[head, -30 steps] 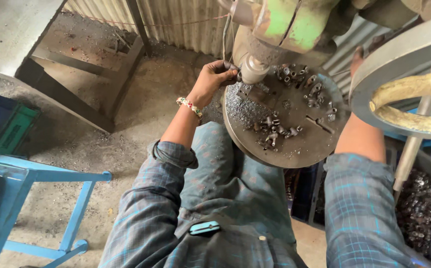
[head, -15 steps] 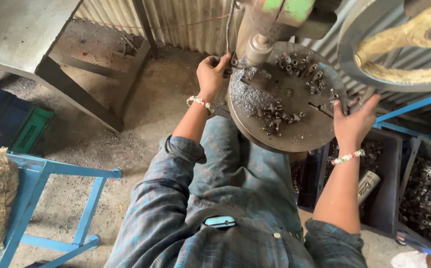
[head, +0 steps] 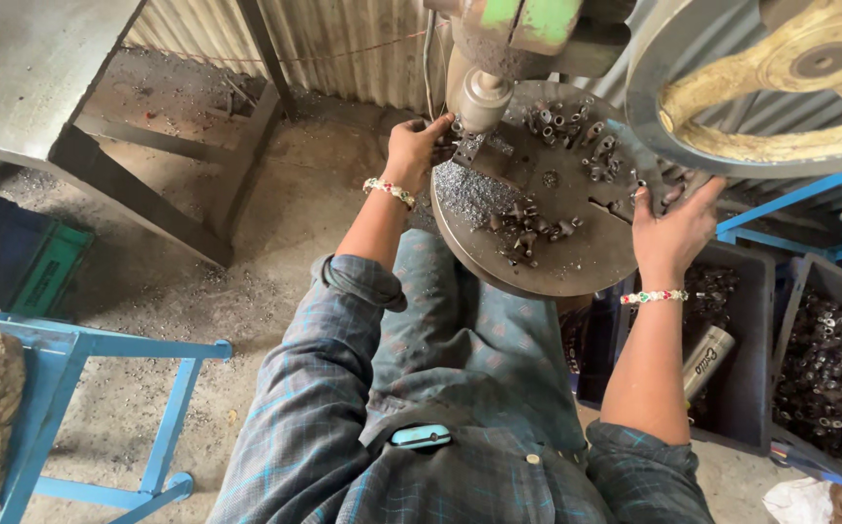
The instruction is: The person sits at a bench drill press, picks small cylindrical metal parts from bins beside the machine, and places them one at a time on the drill press table to drill them, operating the drill press handle for each part and moving finished parts aside on the table.
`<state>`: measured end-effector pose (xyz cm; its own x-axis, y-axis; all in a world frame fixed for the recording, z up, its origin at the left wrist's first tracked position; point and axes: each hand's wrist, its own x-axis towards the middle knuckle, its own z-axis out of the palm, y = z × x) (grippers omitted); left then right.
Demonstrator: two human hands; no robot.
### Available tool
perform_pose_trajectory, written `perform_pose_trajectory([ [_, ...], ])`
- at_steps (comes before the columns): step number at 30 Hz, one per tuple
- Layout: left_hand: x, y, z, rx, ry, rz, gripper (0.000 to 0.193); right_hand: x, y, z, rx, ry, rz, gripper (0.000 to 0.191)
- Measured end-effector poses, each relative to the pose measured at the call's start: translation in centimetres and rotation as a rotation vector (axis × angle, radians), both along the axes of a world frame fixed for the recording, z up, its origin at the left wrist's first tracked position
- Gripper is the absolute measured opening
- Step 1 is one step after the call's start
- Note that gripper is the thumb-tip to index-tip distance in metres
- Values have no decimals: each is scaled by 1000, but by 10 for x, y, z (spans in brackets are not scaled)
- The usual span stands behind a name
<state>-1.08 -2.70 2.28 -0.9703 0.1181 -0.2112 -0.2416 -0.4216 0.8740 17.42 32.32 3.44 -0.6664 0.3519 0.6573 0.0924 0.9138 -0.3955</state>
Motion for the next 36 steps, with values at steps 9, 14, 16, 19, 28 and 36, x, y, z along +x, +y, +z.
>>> perform_pose_trajectory([
  [9, 3, -8, 5, -64, -39, -121, 27, -74, 11, 16, 4, -236, 114, 52],
  [14, 7, -10, 14, -73, 1, -160, 16, -119, 5, 50, 61, -285, 13, 63],
  [16, 4, -9, 14, -71, -13, -179, 16, -135, 3, 68, 31, -228, -37, 61],
  [19, -3, -3, 13, -40, -46, -173, 19, -156, 6, 90, -1, -144, -97, 58],
  [28, -4, -18, 1, -212, 105, 373, 27, -54, -14, 37, -45, -65, -19, 51],
  [36, 107, -27, 17, -516, 609, 479, 21, 17, 17, 45, -308, 23, 450, 51],
])
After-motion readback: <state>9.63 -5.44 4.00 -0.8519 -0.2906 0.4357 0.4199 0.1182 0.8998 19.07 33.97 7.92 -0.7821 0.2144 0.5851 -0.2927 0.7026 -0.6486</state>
